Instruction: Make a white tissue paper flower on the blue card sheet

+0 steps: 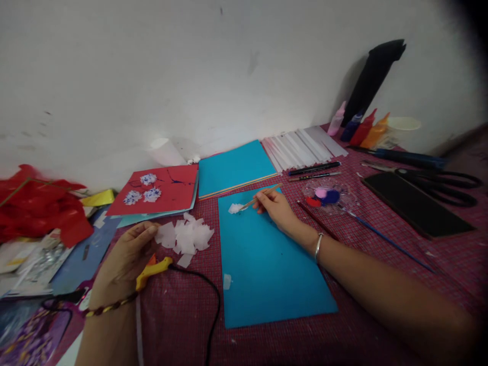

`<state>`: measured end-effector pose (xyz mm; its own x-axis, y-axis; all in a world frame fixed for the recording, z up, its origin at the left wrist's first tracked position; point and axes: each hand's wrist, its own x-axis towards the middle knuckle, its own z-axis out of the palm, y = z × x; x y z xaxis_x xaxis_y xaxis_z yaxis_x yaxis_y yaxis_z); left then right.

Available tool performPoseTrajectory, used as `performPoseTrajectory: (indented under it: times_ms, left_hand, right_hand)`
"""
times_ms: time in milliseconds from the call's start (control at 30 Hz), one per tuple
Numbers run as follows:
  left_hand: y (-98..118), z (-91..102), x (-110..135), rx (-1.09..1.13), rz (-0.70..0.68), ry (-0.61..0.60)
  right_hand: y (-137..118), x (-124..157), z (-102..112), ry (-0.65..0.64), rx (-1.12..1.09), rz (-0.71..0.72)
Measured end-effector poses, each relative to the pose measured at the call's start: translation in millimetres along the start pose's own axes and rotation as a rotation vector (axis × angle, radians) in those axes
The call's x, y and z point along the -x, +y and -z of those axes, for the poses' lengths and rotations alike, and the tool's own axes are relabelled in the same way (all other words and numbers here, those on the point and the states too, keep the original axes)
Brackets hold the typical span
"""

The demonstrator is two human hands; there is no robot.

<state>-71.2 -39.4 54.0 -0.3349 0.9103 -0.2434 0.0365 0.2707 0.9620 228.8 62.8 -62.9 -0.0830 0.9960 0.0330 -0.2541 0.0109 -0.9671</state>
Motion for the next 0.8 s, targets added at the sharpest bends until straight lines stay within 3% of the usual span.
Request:
performPoseTrajectory:
  times_ms: [167,433,600,800]
  left_hand:
    - [1,-31.9,0,-0.052,0.041,-0.177]
    - [3,-95.4,-31,-0.287,-0.133,-0.505]
    - [-12,-114.8,-55,-0.298,-0.138,-0.487]
    - [-26,-120.5,-70,-0.336,-0.168,-0.425]
  right_hand:
    - [-1,0,0,0.001,-0.006,0.005]
    - [-2,-2,1,-0.015,0.043,0.024]
    - [0,-3,2,-0.056,0.111,0.024]
    - [-3,-2,0,-0.087,0.175,0.014]
